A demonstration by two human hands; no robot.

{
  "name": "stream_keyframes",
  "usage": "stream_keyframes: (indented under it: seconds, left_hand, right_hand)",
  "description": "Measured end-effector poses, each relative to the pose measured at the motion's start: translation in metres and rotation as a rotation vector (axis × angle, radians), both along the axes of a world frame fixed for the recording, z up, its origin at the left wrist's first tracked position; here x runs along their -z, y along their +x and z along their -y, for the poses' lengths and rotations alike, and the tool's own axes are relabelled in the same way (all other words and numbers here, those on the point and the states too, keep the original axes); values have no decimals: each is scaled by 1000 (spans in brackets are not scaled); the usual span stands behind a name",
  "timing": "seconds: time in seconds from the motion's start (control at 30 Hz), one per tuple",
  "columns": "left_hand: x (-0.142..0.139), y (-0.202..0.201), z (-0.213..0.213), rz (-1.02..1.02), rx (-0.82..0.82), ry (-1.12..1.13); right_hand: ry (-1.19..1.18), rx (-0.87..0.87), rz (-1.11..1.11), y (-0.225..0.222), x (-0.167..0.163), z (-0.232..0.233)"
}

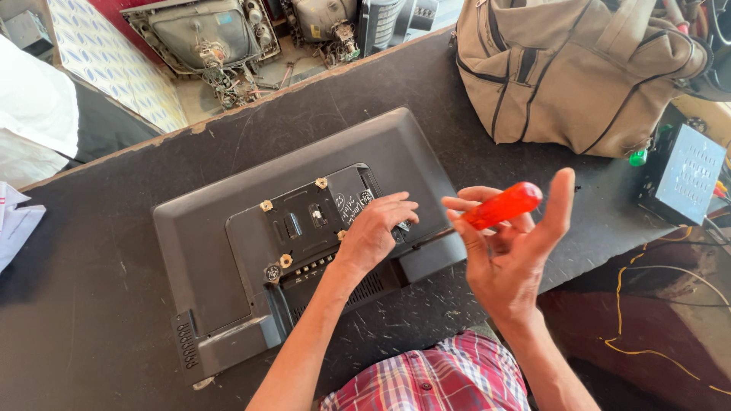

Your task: The person uses a screwdriver to unscrew screws from the back panel of a television lying face-down on a workbench, working around the mounting bracket and ports. They then set the screwdriver down, reposition the television, and use a green tool to pry along the seam of the back cover.

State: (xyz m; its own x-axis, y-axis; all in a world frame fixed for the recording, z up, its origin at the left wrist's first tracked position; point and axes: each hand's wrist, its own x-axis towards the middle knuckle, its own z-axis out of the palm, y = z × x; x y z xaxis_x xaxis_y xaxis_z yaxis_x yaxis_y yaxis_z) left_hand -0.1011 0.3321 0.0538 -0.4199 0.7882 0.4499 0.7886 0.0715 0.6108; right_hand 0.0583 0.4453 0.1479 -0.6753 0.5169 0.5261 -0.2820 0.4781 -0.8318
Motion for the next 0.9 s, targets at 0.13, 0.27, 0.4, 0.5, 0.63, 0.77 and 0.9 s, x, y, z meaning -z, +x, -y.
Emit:
stream_keyframes:
  seconds: [0.13,0.27,0.4,0.5,0.63,0.77,0.9]
  left_hand:
    - [-3,3,8,281,71,66]
    - [-10,10,23,639,27,-38]
    - [-11,13,23,617,60,96]
    - [-7,13,19,646,41,84]
    - [-2,14,17,655,44,85]
    - [0,13,17,666,59,89]
    - [-1,12,18,628,54,74]
  right_hand:
    - [97,-103,-47,-11,6,-1]
    - [59,-155,-49,-23,13,1]
    - [97,-171,-21,-27,16,2]
    - [132,-167,-12,-27,16,1]
    - [143,-163,-11,-26,17,1]
    - [131,-154,-5,-26,17,3]
    - [224,-89,-33,-28,14,5]
